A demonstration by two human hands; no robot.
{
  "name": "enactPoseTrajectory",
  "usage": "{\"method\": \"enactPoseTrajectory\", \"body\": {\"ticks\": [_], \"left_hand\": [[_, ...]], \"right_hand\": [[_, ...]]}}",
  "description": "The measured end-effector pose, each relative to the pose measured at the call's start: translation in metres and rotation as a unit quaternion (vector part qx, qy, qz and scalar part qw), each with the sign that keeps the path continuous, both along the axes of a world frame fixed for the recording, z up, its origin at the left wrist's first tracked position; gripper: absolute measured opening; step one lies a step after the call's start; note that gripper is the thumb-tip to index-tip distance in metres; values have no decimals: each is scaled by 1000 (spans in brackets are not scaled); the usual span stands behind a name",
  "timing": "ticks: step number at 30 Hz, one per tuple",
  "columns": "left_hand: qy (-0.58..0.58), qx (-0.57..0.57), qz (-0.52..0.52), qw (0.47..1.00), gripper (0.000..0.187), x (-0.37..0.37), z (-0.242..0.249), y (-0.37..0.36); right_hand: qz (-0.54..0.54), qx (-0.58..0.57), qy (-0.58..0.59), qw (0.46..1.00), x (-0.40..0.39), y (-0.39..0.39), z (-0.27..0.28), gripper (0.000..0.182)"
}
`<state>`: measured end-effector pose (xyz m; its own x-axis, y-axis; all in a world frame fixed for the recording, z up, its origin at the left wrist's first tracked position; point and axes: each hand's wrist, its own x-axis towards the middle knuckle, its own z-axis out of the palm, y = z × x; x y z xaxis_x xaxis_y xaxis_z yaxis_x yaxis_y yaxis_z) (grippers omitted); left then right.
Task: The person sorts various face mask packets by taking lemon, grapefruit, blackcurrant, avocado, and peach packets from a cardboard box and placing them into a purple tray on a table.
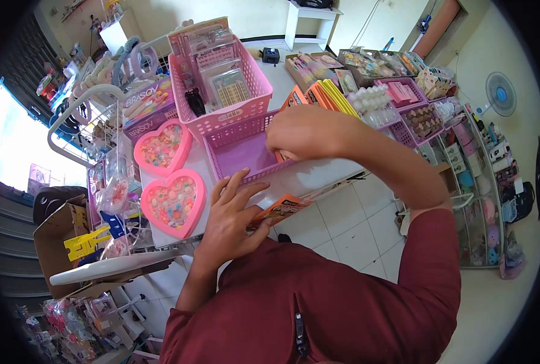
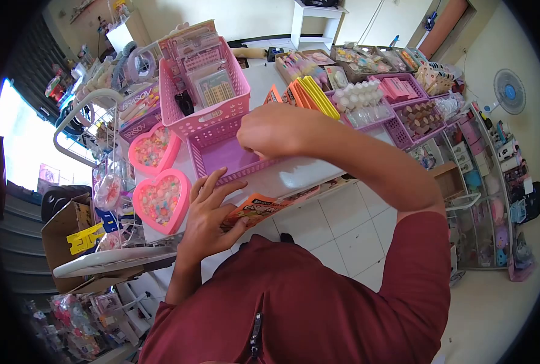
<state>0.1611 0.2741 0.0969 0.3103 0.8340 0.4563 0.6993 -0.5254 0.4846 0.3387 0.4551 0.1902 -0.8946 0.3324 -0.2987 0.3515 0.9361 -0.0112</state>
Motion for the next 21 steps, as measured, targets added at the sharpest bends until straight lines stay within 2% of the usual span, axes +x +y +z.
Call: {"method": "enactPoseTrajectory", "body": {"ticks": [1, 3, 4, 6, 10, 13, 14, 16, 17, 18, 19, 21], "left_hand": [[2, -1, -5, 1000, 13, 0, 0, 0], [1, 0, -11, 1000, 13, -1, 0, 0], [0, 1, -11, 1000, 13, -2, 0, 0], [3, 3, -14, 1000, 13, -3, -2, 1], [22, 1, -17, 1000, 13, -4, -2, 0], [-14, 12, -17, 1000, 14, -5, -1, -1], [-13, 13, -17, 1000, 14, -5, -1, -2], [-76, 42, -23, 996, 19, -5, -4, -5], [-77, 42, -21, 996, 19, -3, -3, -4], [-134, 24, -23, 990, 21, -1, -3, -5], [-191, 4, -24, 981, 23, 1, -3, -6], [-202, 25, -42, 978, 28, 0, -2, -2]], "right_hand": [[-4, -1, -1, 1000, -7, 6, -4, 19], [-11, -90, -107, 990, -19, 19, -12, 20], [-18, -89, -107, 990, -22, 22, -15, 20], [41, -43, -152, 987, -26, 27, -17, 24], [40, -55, -173, 983, -27, 29, -12, 21], [35, -72, 84, 993, -5, 21, 5, 27], [44, -58, 177, 981, 6, 11, 14, 30], [46, -127, 285, 949, 21, -20, 32, 31], [26, -240, 320, 916, 31, -44, 37, 31], [6, -351, 350, 868, 37, -67, 36, 32], [7, -354, 349, 868, 37, -81, 27, 32], [77, -235, 290, 924, 37, -96, 12, 36]]}}
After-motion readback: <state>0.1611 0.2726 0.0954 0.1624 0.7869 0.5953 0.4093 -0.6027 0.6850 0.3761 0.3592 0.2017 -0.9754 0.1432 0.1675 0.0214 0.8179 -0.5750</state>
